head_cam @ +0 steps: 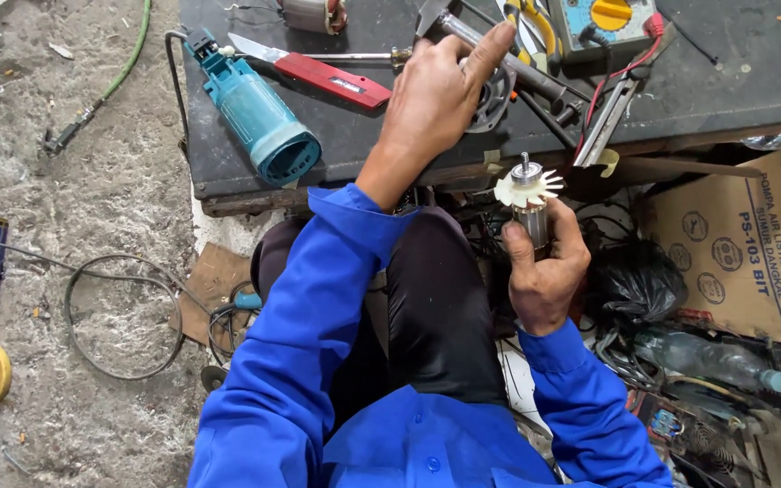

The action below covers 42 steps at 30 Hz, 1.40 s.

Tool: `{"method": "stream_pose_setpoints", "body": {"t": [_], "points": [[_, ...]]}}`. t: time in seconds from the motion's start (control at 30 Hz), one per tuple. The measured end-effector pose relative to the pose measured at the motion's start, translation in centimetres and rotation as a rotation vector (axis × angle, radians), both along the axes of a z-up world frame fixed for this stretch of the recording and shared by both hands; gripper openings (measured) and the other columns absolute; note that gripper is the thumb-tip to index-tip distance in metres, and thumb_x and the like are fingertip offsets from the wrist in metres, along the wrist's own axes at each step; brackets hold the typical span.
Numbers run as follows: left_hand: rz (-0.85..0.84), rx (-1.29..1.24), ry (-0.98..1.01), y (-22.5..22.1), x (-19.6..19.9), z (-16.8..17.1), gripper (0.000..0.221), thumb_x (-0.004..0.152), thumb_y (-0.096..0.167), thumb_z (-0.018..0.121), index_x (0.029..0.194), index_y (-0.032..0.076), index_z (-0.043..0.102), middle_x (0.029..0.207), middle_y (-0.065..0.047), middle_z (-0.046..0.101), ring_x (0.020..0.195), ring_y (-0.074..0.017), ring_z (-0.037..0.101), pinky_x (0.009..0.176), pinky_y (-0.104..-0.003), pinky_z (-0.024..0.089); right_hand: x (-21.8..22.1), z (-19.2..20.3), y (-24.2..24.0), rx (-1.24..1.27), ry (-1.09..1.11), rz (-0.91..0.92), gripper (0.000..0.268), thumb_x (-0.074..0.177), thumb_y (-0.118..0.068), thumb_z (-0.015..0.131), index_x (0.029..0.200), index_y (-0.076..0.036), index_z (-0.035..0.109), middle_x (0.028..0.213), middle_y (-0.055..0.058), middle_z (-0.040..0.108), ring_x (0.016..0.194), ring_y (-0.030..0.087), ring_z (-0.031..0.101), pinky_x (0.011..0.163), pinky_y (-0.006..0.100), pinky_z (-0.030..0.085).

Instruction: Assembling an electric motor armature by installing the cooling fan and bearings onto the shaft, then preparing to install it into the motor housing.

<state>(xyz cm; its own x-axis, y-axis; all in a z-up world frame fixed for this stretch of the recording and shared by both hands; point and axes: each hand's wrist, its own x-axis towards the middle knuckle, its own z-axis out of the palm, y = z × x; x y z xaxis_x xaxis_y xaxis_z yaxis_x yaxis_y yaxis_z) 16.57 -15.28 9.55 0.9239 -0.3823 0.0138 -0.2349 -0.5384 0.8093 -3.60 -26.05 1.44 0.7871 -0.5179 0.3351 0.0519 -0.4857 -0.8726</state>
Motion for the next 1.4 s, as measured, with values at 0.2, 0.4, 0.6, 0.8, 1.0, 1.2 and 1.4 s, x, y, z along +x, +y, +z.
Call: {"method": "stream_pose_setpoints", "body": {"t": [0.2, 0.4, 0.6, 0.8, 1.0, 1.2, 1.4], "points": [[0.007, -0.013, -0.153, 0.4, -1.0, -0.1, 0.090, 0.077, 0.084, 0.024, 0.103, 0.010, 0.068, 0.102, -0.011, 0.059, 0.088, -0.0241, 0.067, 0.075, -0.043, 0.057, -0.1, 0.3, -0.1, 0.012, -0.027, 0.001, 0.038, 0.095, -0.024, 0.068, 0.124, -0.001, 0.063, 0.099, 0.006, 0.061, 0.083, 0.017, 0.053, 0.078, 0.032, 0.046], [-0.020, -0.232, -0.226, 0.5, -1.5, -3.0, 0.055, 0.098, 0.059, 0.045, 0.127, 0.015, 0.062, 0.114, -0.011, 0.056, 0.100, -0.0273, 0.067, 0.086, -0.039, 0.055, -0.2, 0.2, 0.0, 0.036, -0.052, 0.015, 0.039, 0.095, -0.025, 0.068, 0.126, -0.001, 0.064, 0.108, 0.008, 0.066, 0.094, 0.020, 0.060, 0.087, 0.033, 0.050], [0.102, -0.292, -0.533, 0.5, -0.9, -4.3, 0.035, 0.107, 0.041, 0.050, 0.128, 0.015, 0.062, 0.116, -0.009, 0.066, 0.111, -0.0249, 0.060, 0.094, -0.038, 0.051, -0.7, 0.7, 0.4, 0.084, -0.091, 0.037, 0.039, 0.095, -0.022, 0.068, 0.128, -0.002, 0.062, 0.111, 0.008, 0.067, 0.097, 0.019, 0.062, 0.090, 0.032, 0.051], [0.131, -0.385, -0.559, 1.6, -2.8, -5.1, 0.045, 0.113, 0.044, 0.043, 0.146, 0.014, 0.049, 0.141, -0.010, 0.060, 0.135, -0.0263, 0.057, 0.115, -0.041, 0.049, -1.2, 1.1, 0.8, 0.067, -0.083, 0.050, 0.041, 0.095, -0.025, 0.068, 0.127, -0.001, 0.062, 0.107, 0.008, 0.066, 0.093, 0.019, 0.061, 0.085, 0.033, 0.051], [0.208, -0.627, -0.725, 1.6, -5.7, -5.1, 0.037, 0.116, 0.042, 0.044, 0.143, 0.019, 0.054, 0.148, -0.004, 0.049, 0.152, -0.0222, 0.043, 0.133, -0.044, 0.045, -1.8, 2.0, 1.4, 0.113, -0.107, 0.073, 0.043, 0.095, -0.026, 0.071, 0.127, 0.000, 0.061, 0.106, 0.009, 0.067, 0.090, 0.017, 0.061, 0.083, 0.030, 0.051], [0.288, -0.813, -0.644, 1.7, -14.3, -6.3, 0.042, 0.109, 0.050, 0.037, 0.116, 0.012, 0.052, 0.112, -0.002, 0.042, 0.109, -0.0187, 0.044, 0.101, -0.033, 0.034, -1.5, 1.7, 2.4, 0.452, -0.313, 0.174, 0.050, 0.107, -0.045, 0.041, 0.129, -0.002, 0.054, 0.073, 0.016, 0.063, 0.046, 0.009, 0.047, 0.041, 0.019, 0.031], [-0.005, -0.738, -0.032, 2.4, -18.7, -5.3, 0.044, 0.102, 0.032, 0.059, 0.134, 0.002, 0.055, 0.120, -0.022, 0.059, 0.114, -0.0326, 0.061, 0.097, -0.046, 0.047, -1.5, 2.8, 4.9, 0.291, -0.234, 0.127, 0.024, 0.104, -0.015, 0.040, 0.119, -0.005, 0.056, 0.108, 0.016, 0.066, 0.088, 0.017, 0.059, 0.078, 0.026, 0.048]]}}
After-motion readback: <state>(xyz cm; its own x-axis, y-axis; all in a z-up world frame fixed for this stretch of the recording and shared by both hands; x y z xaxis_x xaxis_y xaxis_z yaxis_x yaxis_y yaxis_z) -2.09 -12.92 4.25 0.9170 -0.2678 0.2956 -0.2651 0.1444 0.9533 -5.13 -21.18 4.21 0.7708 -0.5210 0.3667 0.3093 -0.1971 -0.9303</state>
